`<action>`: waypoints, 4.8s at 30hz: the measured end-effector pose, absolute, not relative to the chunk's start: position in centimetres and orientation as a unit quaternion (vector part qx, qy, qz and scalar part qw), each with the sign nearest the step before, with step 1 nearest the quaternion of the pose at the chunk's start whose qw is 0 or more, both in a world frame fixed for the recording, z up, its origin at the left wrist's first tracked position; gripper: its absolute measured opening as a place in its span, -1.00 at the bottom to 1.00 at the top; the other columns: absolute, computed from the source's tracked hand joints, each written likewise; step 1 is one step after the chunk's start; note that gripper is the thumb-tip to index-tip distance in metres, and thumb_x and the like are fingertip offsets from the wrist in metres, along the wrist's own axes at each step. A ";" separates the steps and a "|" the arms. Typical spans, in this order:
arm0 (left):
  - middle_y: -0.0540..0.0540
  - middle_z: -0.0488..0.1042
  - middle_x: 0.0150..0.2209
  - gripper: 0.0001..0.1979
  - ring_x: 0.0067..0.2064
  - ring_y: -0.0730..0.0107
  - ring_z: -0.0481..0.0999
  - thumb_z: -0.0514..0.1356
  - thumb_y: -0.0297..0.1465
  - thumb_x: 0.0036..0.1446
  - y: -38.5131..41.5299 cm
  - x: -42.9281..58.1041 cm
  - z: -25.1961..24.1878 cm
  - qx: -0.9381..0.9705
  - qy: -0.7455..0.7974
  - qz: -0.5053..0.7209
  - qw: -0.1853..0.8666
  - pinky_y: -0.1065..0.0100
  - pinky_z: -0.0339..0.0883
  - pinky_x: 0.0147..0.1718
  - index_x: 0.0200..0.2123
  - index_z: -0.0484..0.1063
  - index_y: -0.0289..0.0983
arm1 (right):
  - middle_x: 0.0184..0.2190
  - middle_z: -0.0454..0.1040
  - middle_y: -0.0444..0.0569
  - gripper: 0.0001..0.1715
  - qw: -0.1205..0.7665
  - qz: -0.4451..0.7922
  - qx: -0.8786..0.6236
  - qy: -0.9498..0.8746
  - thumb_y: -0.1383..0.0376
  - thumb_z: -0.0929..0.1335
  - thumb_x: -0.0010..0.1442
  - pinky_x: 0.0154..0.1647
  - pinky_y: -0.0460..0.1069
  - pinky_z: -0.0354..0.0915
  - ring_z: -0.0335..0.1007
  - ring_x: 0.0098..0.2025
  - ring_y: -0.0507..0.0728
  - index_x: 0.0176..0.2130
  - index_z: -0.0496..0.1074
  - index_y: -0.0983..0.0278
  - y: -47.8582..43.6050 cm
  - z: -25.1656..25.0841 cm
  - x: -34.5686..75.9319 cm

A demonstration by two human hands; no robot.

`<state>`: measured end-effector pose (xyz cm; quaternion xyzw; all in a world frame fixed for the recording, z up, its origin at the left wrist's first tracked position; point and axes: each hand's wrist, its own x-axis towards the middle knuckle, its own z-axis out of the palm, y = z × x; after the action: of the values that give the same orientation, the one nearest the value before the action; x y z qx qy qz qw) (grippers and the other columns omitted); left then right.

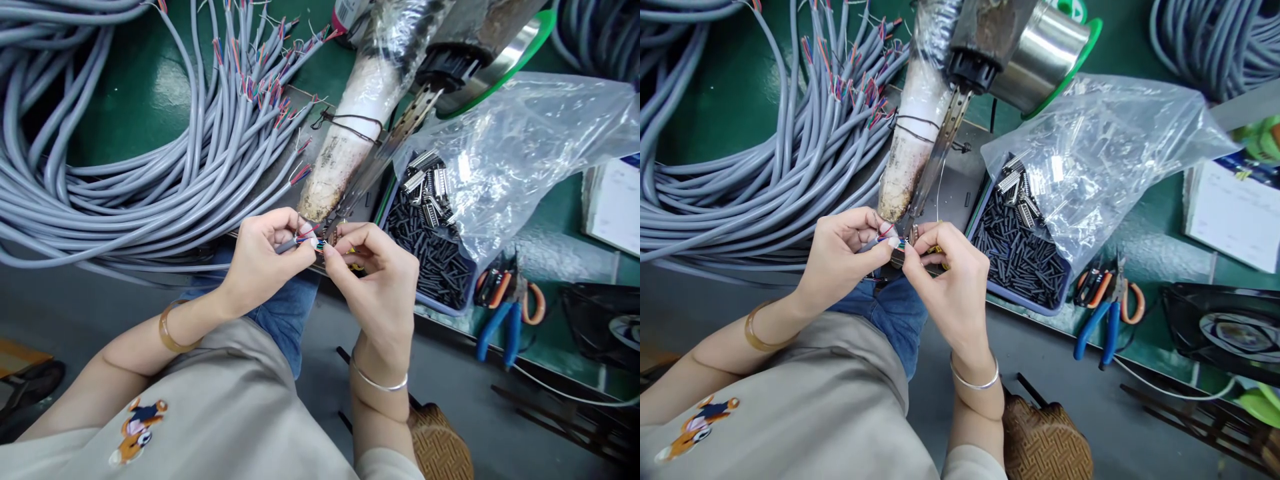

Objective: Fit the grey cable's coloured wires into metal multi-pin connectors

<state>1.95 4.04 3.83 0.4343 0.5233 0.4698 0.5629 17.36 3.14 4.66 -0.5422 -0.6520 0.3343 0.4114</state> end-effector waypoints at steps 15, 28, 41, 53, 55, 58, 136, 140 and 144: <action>0.07 0.31 -0.55 -0.88 -0.53 0.64 0.17 0.30 -0.48 -0.08 4.2 1.9 3.5 0.418 0.514 0.447 0.601 0.51 0.09 -0.55 -0.47 0.39 -0.30 | -0.35 0.50 -0.18 -0.78 0.381 0.295 -0.539 -0.691 0.45 0.40 0.18 -0.42 -0.18 0.46 0.44 -0.36 -0.04 -0.43 0.35 0.21 2.9 4.7 17.7; 0.10 0.34 -0.49 -0.83 -0.56 0.69 0.18 0.35 -0.47 -0.03 3.4 1.0 2.9 0.411 0.449 0.414 0.677 0.54 0.11 -0.59 -0.39 0.39 -0.32 | -0.29 0.62 -0.16 -0.93 0.405 0.218 -0.576 -0.675 0.35 0.41 0.32 -0.39 -0.14 0.50 0.57 -0.40 -0.02 -0.26 0.45 0.19 0.8 4.0 18.0; 0.10 0.29 -0.57 -0.81 -0.59 0.70 0.12 0.35 -0.41 0.00 3.3 1.2 2.7 0.393 0.442 0.437 0.678 0.54 -0.02 -0.62 -0.46 0.38 -0.32 | -0.11 0.68 -0.05 -0.90 0.438 0.139 -0.575 -0.677 0.39 0.43 0.29 -0.17 -0.03 0.61 0.69 -0.11 0.12 -0.17 0.47 0.21 -1.1 2.6 17.7; -0.02 0.47 -0.47 -0.88 -0.48 0.57 0.40 0.33 -0.44 0.02 3.7 1.6 2.4 0.448 0.466 0.490 0.585 0.51 0.31 -0.49 -0.47 0.45 -0.32 | -0.16 0.68 -0.10 -0.87 0.456 0.176 -0.549 -0.678 0.40 0.42 0.27 -0.15 -0.04 0.59 0.68 -0.11 0.09 -0.29 0.42 0.19 0.7 2.5 17.2; -0.01 0.46 -0.48 -0.90 -0.49 0.58 0.39 0.31 -0.44 0.03 3.7 1.6 2.5 0.459 0.472 0.487 0.574 0.51 0.30 -0.49 -0.46 0.45 -0.32 | -0.17 0.69 -0.11 -0.87 0.455 0.179 -0.551 -0.677 0.40 0.42 0.26 -0.14 -0.03 0.59 0.68 -0.11 0.10 -0.29 0.42 0.18 0.8 2.5 17.2; 0.01 0.45 -0.50 -0.91 -0.51 0.59 0.37 0.30 -0.45 0.03 3.7 1.6 2.5 0.478 0.482 0.479 0.556 0.52 0.29 -0.50 -0.46 0.45 -0.32 | -0.14 0.69 -0.11 -0.87 0.453 0.179 -0.549 -0.679 0.40 0.42 0.26 -0.14 -0.03 0.60 0.68 -0.12 0.11 -0.28 0.43 0.18 1.0 2.5 17.3; -0.16 0.62 -0.21 -0.83 -0.55 0.68 0.43 0.44 -0.46 -0.07 1.7 -1.2 2.0 0.403 0.384 0.398 0.729 0.59 0.35 -0.60 -0.43 0.52 -0.37 | -0.64 0.42 -0.28 -0.77 0.671 -0.099 -0.454 -0.578 0.25 0.43 0.30 -0.79 -0.05 0.16 0.18 -0.79 -0.02 -0.04 0.59 0.06 -2.6 2.1 18.0; -0.19 0.62 -0.21 -0.90 -0.48 0.63 0.43 0.40 -0.47 -0.03 1.3 -1.0 2.2 0.444 0.394 0.422 0.685 0.56 0.39 -0.52 -0.43 0.56 -0.38 | -0.37 0.65 -0.19 -0.63 0.608 -0.065 -0.512 -0.604 0.42 0.41 0.28 -0.53 -0.02 0.51 0.58 -0.51 0.07 0.03 0.54 0.06 -2.8 3.1 17.6; -0.18 0.61 -0.24 -0.91 -0.42 0.58 0.47 0.38 -0.47 -0.01 1.2 -0.8 2.2 0.461 0.390 0.436 0.667 0.55 0.40 -0.47 -0.43 0.54 -0.37 | -0.24 0.71 -0.09 -0.73 0.467 -0.061 -0.496 -0.730 0.47 0.48 0.18 -0.16 0.00 0.62 0.69 -0.27 0.12 -0.13 0.55 0.19 -3.4 2.3 17.5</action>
<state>-0.80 1.19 2.19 0.4611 0.3904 0.4360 0.6670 17.55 -3.37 2.29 -0.4955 -0.7296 -0.0614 0.4674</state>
